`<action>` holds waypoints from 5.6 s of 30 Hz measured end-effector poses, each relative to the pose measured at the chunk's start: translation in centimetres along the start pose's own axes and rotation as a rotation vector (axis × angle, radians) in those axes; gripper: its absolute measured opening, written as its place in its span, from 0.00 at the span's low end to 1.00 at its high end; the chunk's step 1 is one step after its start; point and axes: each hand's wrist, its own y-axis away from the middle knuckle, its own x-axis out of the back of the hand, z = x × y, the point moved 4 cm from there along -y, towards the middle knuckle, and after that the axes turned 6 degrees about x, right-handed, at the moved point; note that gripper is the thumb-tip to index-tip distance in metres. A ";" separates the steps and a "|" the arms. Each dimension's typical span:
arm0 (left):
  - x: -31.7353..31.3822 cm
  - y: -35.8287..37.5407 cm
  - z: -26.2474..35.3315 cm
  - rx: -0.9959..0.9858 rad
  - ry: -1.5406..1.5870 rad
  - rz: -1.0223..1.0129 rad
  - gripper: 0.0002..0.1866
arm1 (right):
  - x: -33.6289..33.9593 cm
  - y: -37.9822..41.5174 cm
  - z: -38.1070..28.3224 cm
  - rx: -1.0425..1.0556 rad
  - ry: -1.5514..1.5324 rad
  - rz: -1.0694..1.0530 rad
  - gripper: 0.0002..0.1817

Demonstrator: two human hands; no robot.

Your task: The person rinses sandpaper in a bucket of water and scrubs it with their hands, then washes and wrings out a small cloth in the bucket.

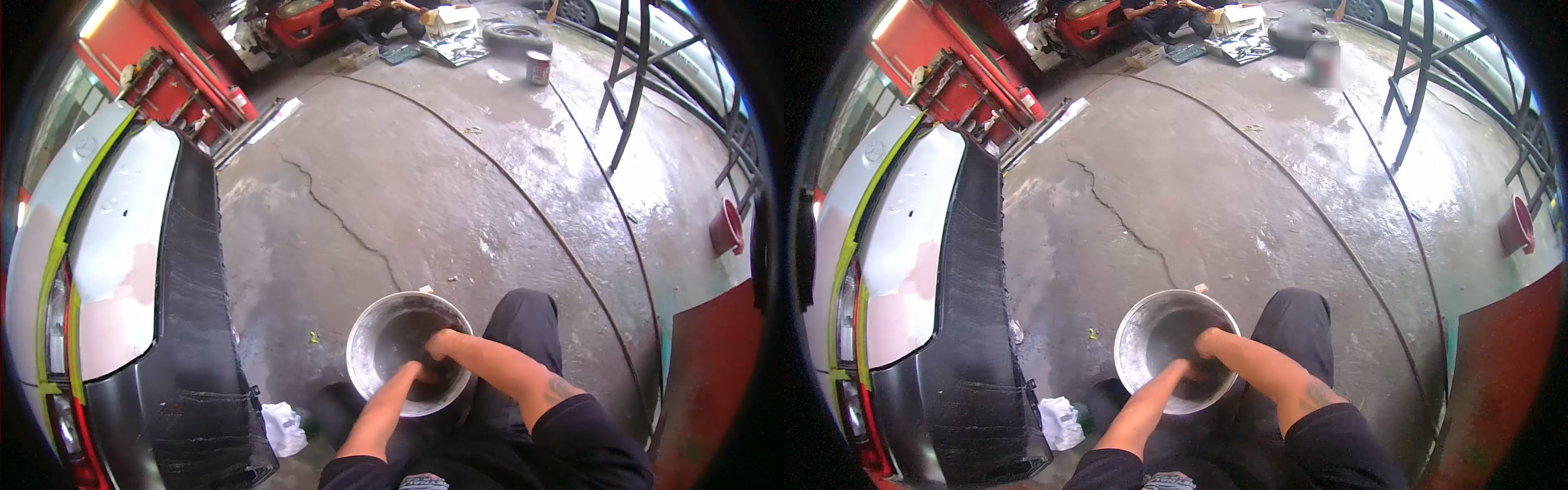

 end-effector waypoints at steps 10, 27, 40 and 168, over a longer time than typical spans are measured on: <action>3.4 10.5 3.1 -0.066 0.019 0.138 0.25 | -3.1 -1.2 -0.3 0.186 0.258 -0.271 0.19; 7.5 12.5 0.1 -0.422 1.018 0.765 0.06 | 5.5 8.2 -1.3 -0.023 -0.761 1.048 0.24; 8.2 16.5 1.3 -0.772 1.373 0.798 0.07 | 5.7 8.6 -0.3 -0.010 -1.358 1.144 0.05; 5.3 19.7 1.9 -1.380 2.055 0.493 0.18 | 7.6 9.4 -2.6 0.280 -1.298 0.916 0.24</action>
